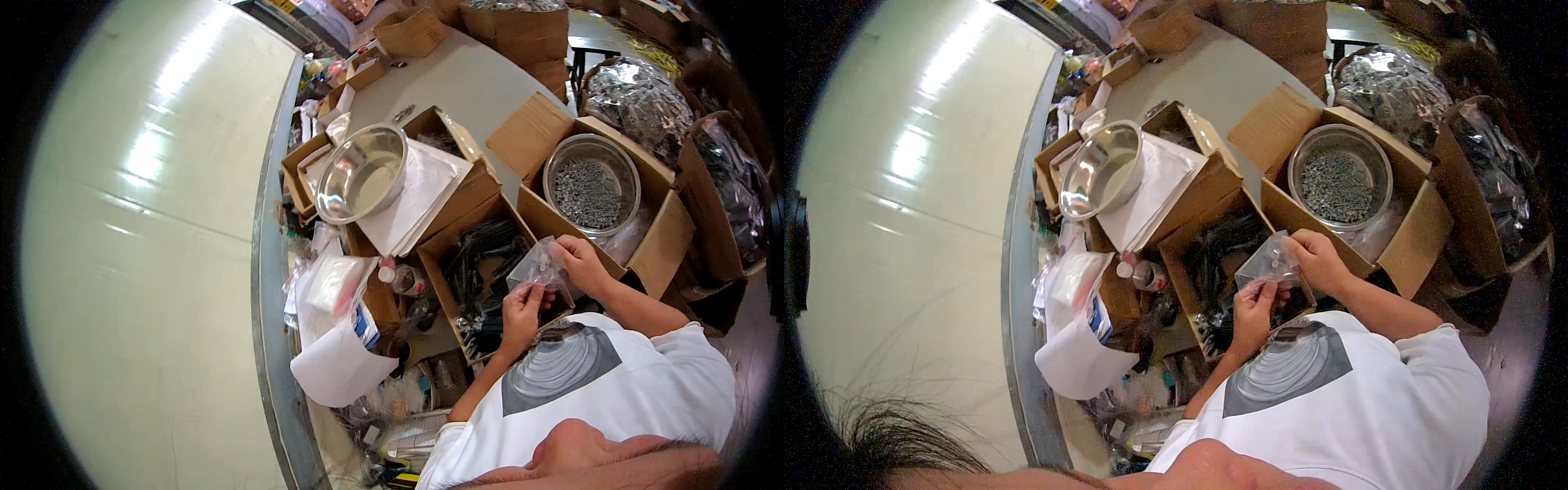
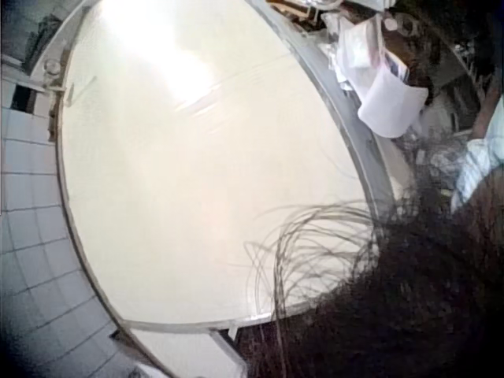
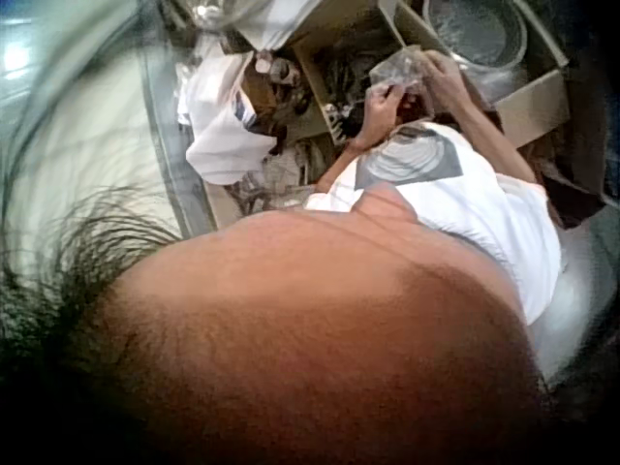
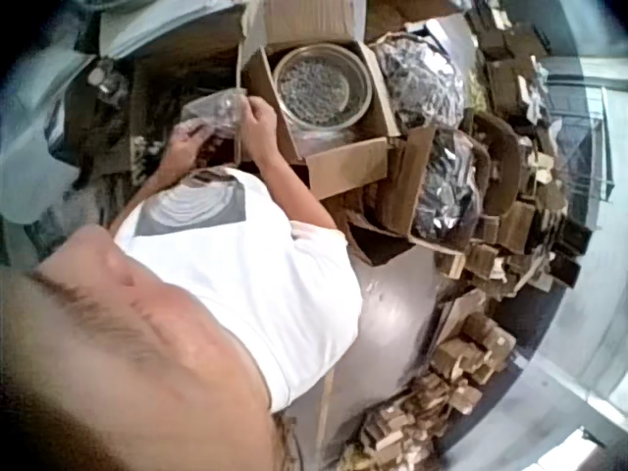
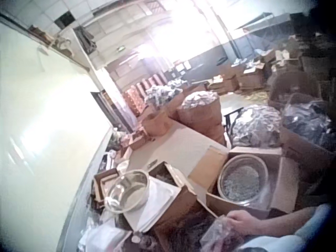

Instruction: The person picks up metal parts from a box and puts them into a small plastic bag.

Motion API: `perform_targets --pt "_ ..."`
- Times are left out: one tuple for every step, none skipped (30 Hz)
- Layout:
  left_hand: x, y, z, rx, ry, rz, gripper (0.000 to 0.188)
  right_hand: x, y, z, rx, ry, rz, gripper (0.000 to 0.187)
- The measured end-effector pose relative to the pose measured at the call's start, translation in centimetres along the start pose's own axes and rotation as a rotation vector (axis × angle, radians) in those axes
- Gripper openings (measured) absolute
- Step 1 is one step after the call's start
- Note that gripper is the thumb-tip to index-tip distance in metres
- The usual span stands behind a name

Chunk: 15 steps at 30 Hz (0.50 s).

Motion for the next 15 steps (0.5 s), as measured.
perform_targets --pt "0.2 0.0 -0.3 0.073 0.007 0.001 0.024 -0.1 0.0 -0.1 0.059 0.021 -0.075 0.022" --pt "-0.1 -0.4 -0.7 0.109 0.002 0.005 0.024 -1.0 0.1 -0.1 0.14 -0.071 -0.111 0.015" --pt "-0.6 -0.9 -1.2 0.145 -0.003 0.009 0.024 -2.0 0.1 -0.3 0.17 -0.169 -0.16 0.015" --pt "-1.0 -1.3 -1.5 0.179 -0.008 0.012 0.024 -2.8 0.2 -0.6 0.202 -0.267 -0.207 0.019" --pt "-1.3 -1.4 -1.6 0.192 -0.001 -0.007 0.024 -2.7 -0.2 -1.2 0.157 -0.349 -0.317 0.03" --pt "-1.7 -1.5 -1.8 0.21 0.004 -0.027 0.025 -4.1 0.7 -1.4 -0.06 -0.323 -0.334 0.032" --pt "-1.9 -1.7 -2.0 0.228 0.01 -0.047 0.025 -6.0 1.4 -2.0 -0.277 -0.294 -0.348 0.034" --pt "-2.1 -1.9 -2.3 0.211 0.036 -0.006 0.026 -7.5 2.3 -2.5 -0.493 -0.265 -0.359 0.037" --pt "-2.3 -2.2 -2.6 0.194 0.062 0.036 0.026 -7.7 2.9 -2.7 -0.627 -0.158 -0.326 0.039" --pt "-2.4 -2.4 -3.0 0.178 0.086 0.079 0.026 -7.2 3.3 -2.7 -0.608 -0.145 -0.351 0.034" --pt "-1.1 -1.2 -3.1 0.213 0.114 0.017 0.028 -6.4 3.1 -2.5 -0.577 -0.096 -0.326 0.03" --pt "-0.7 -1.2 -3.1 0.2 0.147 0.111 0.028 -5.7 2.9 -2.3 -0.547 -0.047 -0.3 0.026" --pt "-0.4 -1.4 -3.2 0.188 0.179 0.206 0.029 -5.2 2.7 -2.2 -0.547 -0.039 -0.297 0.022" --pt "-0.2 -1.3 -3.3 0.173 0.209 0.301 0.029 -4.9 2.6 -2.2 -0.544 -0.029 -0.296 0.019" --pt "0.0 -1.3 -3.3 0.186 0.257 0.4 0.029 -4.6 2.7 -2.1 -0.542 -0.02 -0.294 0.016"
Point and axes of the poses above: each hand's wrist, its own z-axis towards the middle knuckle, its own y-axis out of the palm, x = y × z, the point moved 3 cm from there along z, towards the middle knuckle, and after that the axes turned 9 degrees about -x, right-handed, at the moved point
